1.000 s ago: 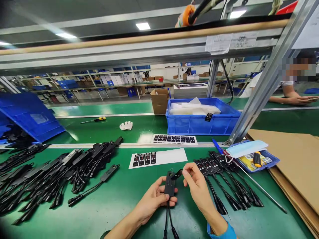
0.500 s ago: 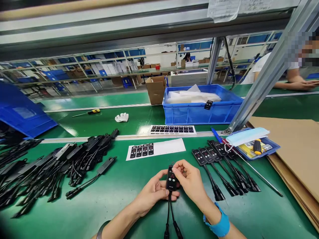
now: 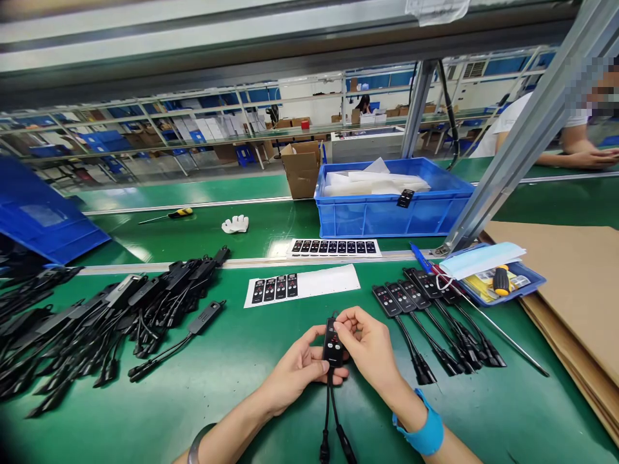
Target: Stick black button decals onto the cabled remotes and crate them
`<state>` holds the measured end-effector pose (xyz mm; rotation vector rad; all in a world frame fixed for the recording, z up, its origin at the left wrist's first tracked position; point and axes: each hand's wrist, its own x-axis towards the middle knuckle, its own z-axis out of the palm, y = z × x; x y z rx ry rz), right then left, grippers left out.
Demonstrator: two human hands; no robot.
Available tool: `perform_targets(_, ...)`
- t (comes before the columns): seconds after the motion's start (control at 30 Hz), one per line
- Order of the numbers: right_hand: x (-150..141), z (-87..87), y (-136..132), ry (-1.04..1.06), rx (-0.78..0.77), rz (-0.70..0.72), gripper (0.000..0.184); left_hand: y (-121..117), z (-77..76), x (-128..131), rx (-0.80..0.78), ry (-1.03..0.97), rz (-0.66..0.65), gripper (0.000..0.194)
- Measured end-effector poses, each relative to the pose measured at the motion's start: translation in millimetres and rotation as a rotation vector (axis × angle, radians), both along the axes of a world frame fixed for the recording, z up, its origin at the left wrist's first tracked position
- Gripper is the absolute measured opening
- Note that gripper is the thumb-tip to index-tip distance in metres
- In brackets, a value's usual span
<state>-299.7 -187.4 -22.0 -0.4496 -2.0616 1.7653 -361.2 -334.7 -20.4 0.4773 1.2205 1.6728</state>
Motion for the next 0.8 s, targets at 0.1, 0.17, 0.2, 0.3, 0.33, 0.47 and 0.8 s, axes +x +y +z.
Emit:
perform_targets(0.1, 1, -1.2, -1, -0.003, 0.014, -0.023, 0.02, 0, -2.1, 0, 0.001, 0.012, -0.002, 0.056)
perform_targets(0.17, 1, -1.7, -1, -0.01, 0.027, -0.036, 0.019, 1, -3.1, 0, 0.002, 0.017, -0.003, 0.055)
perform_targets(0.2, 1, -1.9, -1, -0.015, 0.032, -0.039, 0.019, 1, -3.5, 0, 0.003, 0.021, -0.003, 0.055)
perform_targets(0.3, 1, -1.6, -1, -0.025, 0.053, -0.046, 0.018, 1, -3.8, 1, -0.002, 0.041, 0.003, 0.053)
perform_targets(0.33, 1, -1.3, 0, -0.024, 0.069, -0.049, 0.018, 1, -3.6, 1, -0.003, 0.048, 0.003, 0.052)
perform_targets(0.47, 0, -2.0, 3, -0.029, 0.178, -0.092, 0.032, 2, -1.4, 0, -0.006, 0.04, 0.008, 0.048)
perform_targets(0.8, -1, -13.5, -10, -0.137, 0.16, 0.254, 0.064, 3, -1.0, -9, 0.016, -0.077, 0.134, 0.026)
